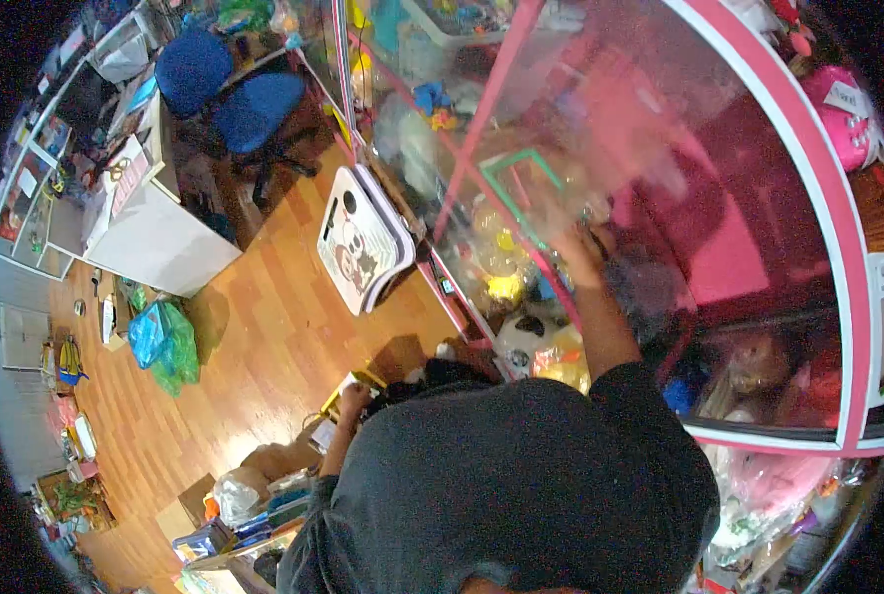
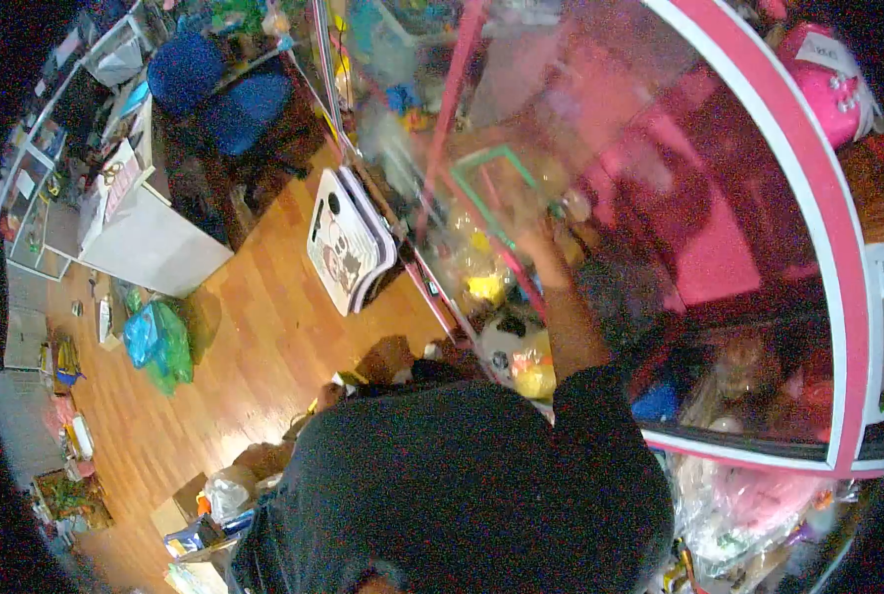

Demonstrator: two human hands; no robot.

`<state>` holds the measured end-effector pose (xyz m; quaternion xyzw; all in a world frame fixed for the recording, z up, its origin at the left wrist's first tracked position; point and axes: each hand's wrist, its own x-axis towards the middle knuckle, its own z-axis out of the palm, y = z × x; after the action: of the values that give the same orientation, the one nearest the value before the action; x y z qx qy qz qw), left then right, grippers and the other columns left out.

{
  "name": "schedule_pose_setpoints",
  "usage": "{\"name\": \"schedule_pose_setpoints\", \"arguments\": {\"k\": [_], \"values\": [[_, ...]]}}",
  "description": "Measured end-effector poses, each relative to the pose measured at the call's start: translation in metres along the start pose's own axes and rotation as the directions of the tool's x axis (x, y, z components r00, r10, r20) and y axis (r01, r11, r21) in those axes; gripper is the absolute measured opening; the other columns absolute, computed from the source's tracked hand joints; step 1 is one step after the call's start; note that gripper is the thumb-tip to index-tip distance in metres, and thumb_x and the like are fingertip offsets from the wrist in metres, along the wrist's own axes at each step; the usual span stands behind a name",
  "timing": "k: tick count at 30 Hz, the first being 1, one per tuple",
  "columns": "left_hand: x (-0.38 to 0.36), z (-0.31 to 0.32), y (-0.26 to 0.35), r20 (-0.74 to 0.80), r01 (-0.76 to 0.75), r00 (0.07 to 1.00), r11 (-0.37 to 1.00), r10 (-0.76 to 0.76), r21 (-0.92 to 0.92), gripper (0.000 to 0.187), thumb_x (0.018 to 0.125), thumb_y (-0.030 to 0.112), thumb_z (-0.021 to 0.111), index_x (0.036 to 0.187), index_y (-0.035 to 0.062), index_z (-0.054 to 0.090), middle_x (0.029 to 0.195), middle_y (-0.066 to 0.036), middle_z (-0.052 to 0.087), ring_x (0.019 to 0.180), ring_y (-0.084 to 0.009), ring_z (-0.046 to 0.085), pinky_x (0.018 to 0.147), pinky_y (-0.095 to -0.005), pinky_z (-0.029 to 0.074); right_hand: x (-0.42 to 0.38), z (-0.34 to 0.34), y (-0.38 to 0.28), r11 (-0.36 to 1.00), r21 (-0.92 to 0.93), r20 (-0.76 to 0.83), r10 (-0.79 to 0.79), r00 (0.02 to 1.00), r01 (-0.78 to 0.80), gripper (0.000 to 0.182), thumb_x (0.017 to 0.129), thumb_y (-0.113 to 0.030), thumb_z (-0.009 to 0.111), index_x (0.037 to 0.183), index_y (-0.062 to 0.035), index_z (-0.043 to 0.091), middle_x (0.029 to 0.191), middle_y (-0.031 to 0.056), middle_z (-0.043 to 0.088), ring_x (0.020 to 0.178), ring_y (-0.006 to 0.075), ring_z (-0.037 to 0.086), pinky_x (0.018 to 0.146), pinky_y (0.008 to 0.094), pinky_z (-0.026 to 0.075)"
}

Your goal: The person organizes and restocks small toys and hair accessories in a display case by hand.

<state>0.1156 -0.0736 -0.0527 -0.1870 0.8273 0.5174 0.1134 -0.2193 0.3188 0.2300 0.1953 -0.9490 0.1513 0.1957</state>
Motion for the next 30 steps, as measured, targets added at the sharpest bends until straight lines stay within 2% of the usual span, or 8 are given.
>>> {"name": "schedule_pose_setpoints", "arguments": {"k": [8, 10, 13, 18, 20, 26, 28, 30], "values": [[0.048, -0.005, 0.039, -0.037, 0.339, 0.941, 0.94, -0.338, 0.035, 0.028, 0.077, 0.023, 0.053, 0.06, 0.0009, 0.054, 0.051, -0.009, 0.055, 0.045, -0.0168, 0.053, 0.044, -0.031, 0.042, -0.007, -0.015, 0.029, 0.977, -0.019, -0.021, -0.214, 0.977, 0.213, 0.039, 0.073, -0.024, 0.057, 0.107, -0.0053, 0.052, 0.104, 0.0206, 0.052, 0.097, 0.0361, 0.046, 0.081, 0.0407, 0.039], [0.049, -0.013, 0.072, -0.081, 0.263, 0.963, 0.963, -0.258, 0.052, 0.028, 0.079, 0.023, 0.052, 0.06, 0.0023, 0.05, 0.05, -0.008, 0.053, 0.044, -0.0151, 0.052, 0.041, -0.0279, 0.041, 0.004, -0.016, 0.034, 0.901, 0.353, 0.128, 0.222, 0.967, -0.254, 0.031, 0.074, -0.019, 0.057, 0.101, -0.0042, 0.056, 0.098, 0.0172, 0.056, 0.09, 0.0311, 0.052, 0.075, 0.036, 0.043], [0.059, -0.011, 0.088, -0.045, 0.156, 0.97, 0.758, -0.238, -0.633, 0.024, 0.079, 0.023, 0.052, 0.065, 0.0045, 0.047, 0.052, -0.006, 0.051, 0.043, -0.0151, 0.05, 0.039, -0.0265, 0.039, 0.059, -0.006, 0.067, 0.704, 0.641, 0.088, 0.33, 0.94, -0.307, 0.031, 0.077, -0.021, 0.055, 0.102, -0.0029, 0.052, 0.093, 0.0141, 0.057, 0.088, 0.0252, 0.054, 0.072, 0.0323, 0.045], [0.076, 0.018, 0.044, -0.13, 0.182, 0.948, 0.83, -0.291, -0.528, 0.019, 0.079, 0.022, 0.052, 0.07, 0.0055, 0.046, 0.053, -0.004, 0.047, 0.044, -0.0129, 0.048, 0.039, -0.0262, 0.039, 0.141, -0.042, 0.032, 0.125, 0.968, 0.184, 0.234, 0.955, -0.217, 0.039, 0.081, -0.027, 0.05, 0.111, -0.0018, 0.041, 0.099, 0.0199, 0.051, 0.09, 0.0299, 0.052, 0.077, 0.0408, 0.045], [0.047, 0.015, 0.053, -0.146, 0.103, 0.968, 0.856, -0.203, -0.506, 0.022, 0.077, 0.023, 0.051, 0.066, 0.0048, 0.048, 0.054, -0.006, 0.049, 0.044, -0.0133, 0.048, 0.039, -0.0274, 0.039, 0.201, -0.009, 0.052, -0.272, 0.879, 0.476, 0.44, 0.761, -0.392, 0.042, 0.083, -0.029, 0.046, 0.113, -0.0015, 0.036, 0.104, 0.024, 0.047, 0.091, 0.0353, 0.05, 0.079, 0.0497, 0.043], [-0.055, 0.026, 0.017, -0.444, 0.323, 0.86, 0.942, -0.252, 0.092, 0.024, 0.071, 0.023, 0.053, 0.071, -0.0007, 0.057, 0.056, -0.012, 0.057, 0.052, -0.0197, 0.057, 0.046, -0.0334, 0.042, 0.311, 0.077, 0.083, -0.413, 0.802, 0.478, 0.011, 0.878, -0.431, 0.04, 0.083, -0.027, 0.043, 0.113, -0.0005, 0.037, 0.107, 0.0229, 0.045, 0.095, 0.0367, 0.048, 0.079, 0.0546, 0.042], [-0.09, 0.041, -0.026, -0.395, 0.395, 0.808, 0.9, -0.437, -0.185, 0.023, 0.071, 0.021, 0.055, 0.069, -0.001, 0.059, 0.057, -0.014, 0.057, 0.057, -0.0242, 0.059, 0.049, -0.0334, 0.045, 0.328, 0.084, 0.067, -0.393, 0.8, 0.485, -0.018, 0.874, -0.452, 0.04, 0.083, -0.027, 0.043, 0.113, -0.001, 0.037, 0.107, 0.0223, 0.045, 0.096, 0.0364, 0.048, 0.079, 0.0545, 0.042], [-0.127, 0.025, 0.026, -0.535, 0.642, 0.664, 0.765, -0.523, 0.051, 0.022, 0.072, 0.018, 0.054, 0.062, -0.0014, 0.057, 0.053, -0.012, 0.056, 0.049, -0.0229, 0.057, 0.045, -0.0327, 0.044, 0.329, 0.082, 0.056, -0.388, 0.797, 0.493, -0.028, 0.87, -0.464, 0.04, 0.083, -0.028, 0.043, 0.112, -0.0015, 0.038, 0.107, 0.0218, 0.045, 0.096, 0.0361, 0.048, 0.079, 0.0544, 0.042]]}}
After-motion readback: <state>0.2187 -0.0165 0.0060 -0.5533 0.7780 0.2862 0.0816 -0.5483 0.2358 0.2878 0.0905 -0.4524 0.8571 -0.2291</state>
